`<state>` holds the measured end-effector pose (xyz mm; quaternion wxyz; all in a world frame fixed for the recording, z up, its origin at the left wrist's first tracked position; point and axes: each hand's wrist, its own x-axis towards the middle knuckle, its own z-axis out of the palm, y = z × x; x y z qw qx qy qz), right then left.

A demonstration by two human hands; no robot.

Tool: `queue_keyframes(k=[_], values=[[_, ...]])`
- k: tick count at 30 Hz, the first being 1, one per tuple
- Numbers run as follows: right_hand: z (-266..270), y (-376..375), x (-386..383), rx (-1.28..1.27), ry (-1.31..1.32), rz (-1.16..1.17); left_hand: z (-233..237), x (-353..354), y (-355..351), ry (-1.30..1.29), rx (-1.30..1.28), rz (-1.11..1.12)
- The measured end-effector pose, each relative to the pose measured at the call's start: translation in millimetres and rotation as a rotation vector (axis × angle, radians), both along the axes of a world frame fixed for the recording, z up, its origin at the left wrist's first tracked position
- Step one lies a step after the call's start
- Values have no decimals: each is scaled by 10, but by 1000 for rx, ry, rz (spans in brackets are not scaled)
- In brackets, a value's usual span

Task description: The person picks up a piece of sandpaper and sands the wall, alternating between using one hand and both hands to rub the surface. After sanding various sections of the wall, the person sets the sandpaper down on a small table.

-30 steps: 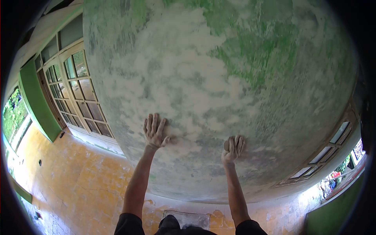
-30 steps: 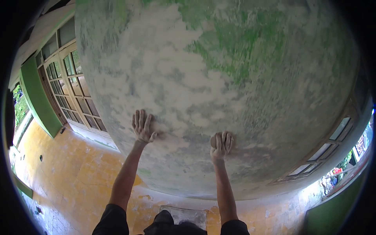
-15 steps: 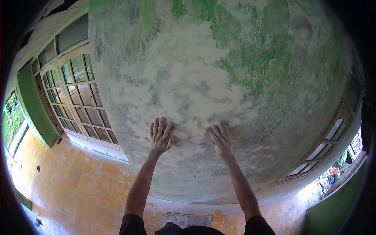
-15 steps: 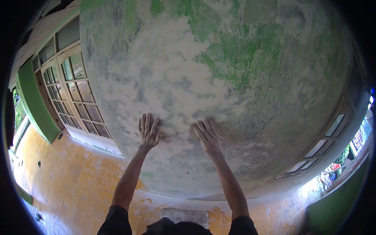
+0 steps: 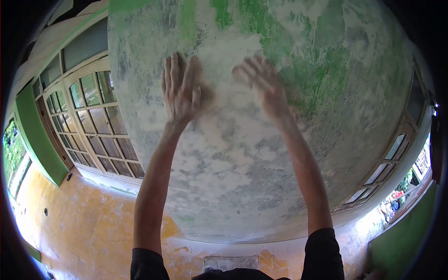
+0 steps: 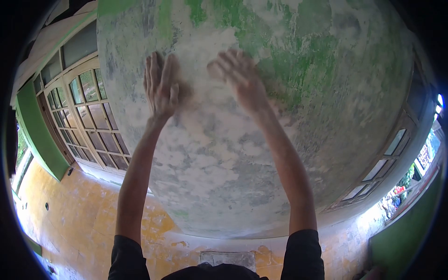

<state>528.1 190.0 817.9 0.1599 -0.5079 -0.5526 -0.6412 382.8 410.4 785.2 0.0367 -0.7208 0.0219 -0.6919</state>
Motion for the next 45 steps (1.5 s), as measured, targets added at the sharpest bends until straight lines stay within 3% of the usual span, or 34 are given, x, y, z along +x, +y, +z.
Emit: queue_keyframes(k=[3, 4, 6, 8, 10, 12, 16, 18, 20, 22, 23, 25, 27, 29, 31, 35, 37, 40, 41, 42, 44, 45], values=[[643, -66, 51, 105, 22, -89, 84, 35, 123, -32, 4, 111], [786, -67, 42, 244, 75, -91, 86, 42, 137, -37, 2, 179], [767, -33, -25, 390, 135, -107, 77, 38, 148, -28, 7, 157], [572, 163, -210, 270, 185, 20, 72, 40, 141, -42, -6, 163], [136, 376, -310, 9, 62, -46, 61, 42, 149, -44, -13, 151], [-162, 408, -371, -282, -249, -215, 55, 22, 161, -48, -14, 140], [14, 235, -309, -449, -110, -24, 66, 29, 133, -53, -11, 121], [472, 69, -260, -260, -128, -47, 61, 17, 161, -59, -8, 128], [928, -208, -31, 1, -58, -249, 51, 18, 154, -42, -25, 151], [1316, -450, 12, 324, -63, -182, 42, 6, 151, -51, -20, 139], [1395, -515, 82, 328, -72, -189, 60, 14, 137, -63, -13, 124], [1470, -613, 197, 575, 67, -165, 76, 17, 129, -77, -3, 121], [1309, -486, 157, 566, -13, -217, 66, 7, 130, -66, -5, 131], [988, -335, -110, 131, -44, -228, 58, 9, 137, -79, -1, 118], [609, -58, -23, -355, -184, -100, 66, 8, 131, -83, 9, 112], [780, -157, -182, -618, -226, -24, 72, -17, 123, -63, 20, 132], [1341, -438, -96, -304, -241, -194, 72, -25, 114, -62, 17, 140], [2024, -977, 262, 240, -22, -123, 72, -30, 93, -45, 4, 142], [2153, -1105, 414, 432, 58, -89, 74, -35, 87, -37, -4, 136], [2218, -1137, 555, 435, 54, -87, 76, -38, 82, -42, -2, 137], [2295, -1132, 750, 850, 38, -257, 77, -42, 73, -39, -6, 156], [2302, -1072, 691, 851, 29, -254, 79, -48, 78, -48, -7, 155]])
